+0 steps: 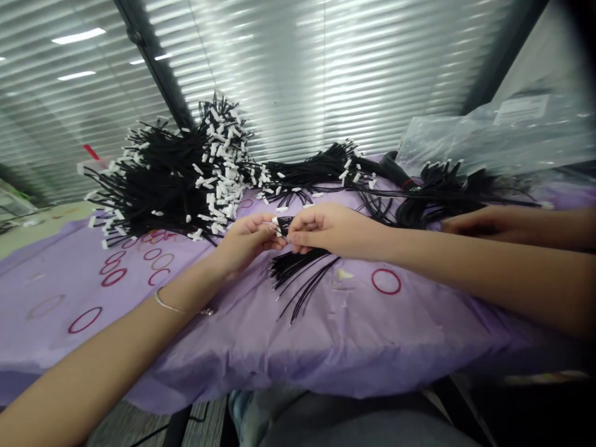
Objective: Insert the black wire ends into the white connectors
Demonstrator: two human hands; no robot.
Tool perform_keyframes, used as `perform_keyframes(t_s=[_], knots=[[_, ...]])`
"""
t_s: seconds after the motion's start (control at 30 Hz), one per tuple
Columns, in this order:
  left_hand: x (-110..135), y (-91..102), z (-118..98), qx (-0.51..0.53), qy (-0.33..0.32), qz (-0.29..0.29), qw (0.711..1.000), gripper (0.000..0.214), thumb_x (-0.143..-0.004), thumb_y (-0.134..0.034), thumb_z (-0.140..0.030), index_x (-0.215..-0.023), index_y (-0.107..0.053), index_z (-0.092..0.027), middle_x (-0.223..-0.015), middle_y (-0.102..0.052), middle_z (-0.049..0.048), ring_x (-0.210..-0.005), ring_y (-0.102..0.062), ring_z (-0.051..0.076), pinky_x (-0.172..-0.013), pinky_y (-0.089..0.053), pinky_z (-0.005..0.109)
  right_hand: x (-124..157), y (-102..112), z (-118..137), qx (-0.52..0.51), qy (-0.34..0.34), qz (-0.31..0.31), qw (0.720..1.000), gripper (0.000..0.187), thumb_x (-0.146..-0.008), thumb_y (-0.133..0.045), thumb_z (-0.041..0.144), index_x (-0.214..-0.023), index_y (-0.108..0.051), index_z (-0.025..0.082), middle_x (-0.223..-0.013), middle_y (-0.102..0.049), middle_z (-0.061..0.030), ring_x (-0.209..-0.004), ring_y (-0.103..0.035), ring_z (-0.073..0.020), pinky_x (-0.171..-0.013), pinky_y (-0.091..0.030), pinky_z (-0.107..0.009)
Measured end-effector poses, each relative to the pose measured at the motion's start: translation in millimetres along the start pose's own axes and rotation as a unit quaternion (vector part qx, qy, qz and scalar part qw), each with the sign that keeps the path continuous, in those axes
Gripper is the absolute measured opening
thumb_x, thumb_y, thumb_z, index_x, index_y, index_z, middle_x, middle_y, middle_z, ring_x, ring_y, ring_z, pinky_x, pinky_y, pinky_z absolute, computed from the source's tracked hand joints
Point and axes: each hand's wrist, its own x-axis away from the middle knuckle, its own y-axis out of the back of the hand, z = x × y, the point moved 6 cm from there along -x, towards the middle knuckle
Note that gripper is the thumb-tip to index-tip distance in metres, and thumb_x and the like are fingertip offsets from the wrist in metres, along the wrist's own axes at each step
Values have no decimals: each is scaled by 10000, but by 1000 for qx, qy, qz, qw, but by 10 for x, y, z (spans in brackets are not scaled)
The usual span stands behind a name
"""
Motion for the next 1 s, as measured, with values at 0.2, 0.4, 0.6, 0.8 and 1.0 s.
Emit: perform_keyframes(t_s=[0.2,0.4,0.6,0.8,1.0], knots=[[19,-35,-32,6,-7,15,1000,248,-738,-708,-249,-899,-603,-93,-695,-658,32,-623,-636,87,-633,-523,175,-20,181,-33,127,-12,-114,985,102,-740,-605,180,-675,-642,109,-564,-528,34,-510,-406,-33,-484,-286,-193],[28,-81,-42,23,-14,42,999,226,-747,-705,-258,-859,-603,-92,-676,-656,29,-626,-636,89,-629,-522,181,-3,224,2,181,-29,-135,974,61,-687,-608,114,-638,-641,103,-562,-570,26,-509,-458,-46,-495,-321,-204],[37,-89,-48,12,-22,41,999,212,-759,-694,-254,-867,-605,-96,-678,-655,31,-620,-632,92,-619,-519,191,9,258,29,203,-3,-155,967,58,-668,-602,134,-641,-641,101,-591,-583,15,-538,-474,-58,-514,-319,-215],[45,-83,-54,9,-21,42,999,162,-781,-667,-237,-845,-605,-103,-667,-649,32,-610,-627,90,-616,-518,193,14,267,11,178,-14,-154,972,92,-662,-616,186,-657,-657,104,-584,-572,3,-535,-454,-59,-502,-313,-216],[53,-95,-63,4,-22,46,999,205,-761,-693,-267,-844,-601,-103,-661,-652,30,-610,-630,91,-607,-516,183,-3,265,-26,175,-26,-134,975,85,-642,-617,189,-650,-667,120,-599,-590,2,-540,-493,-72,-494,-324,-216]])
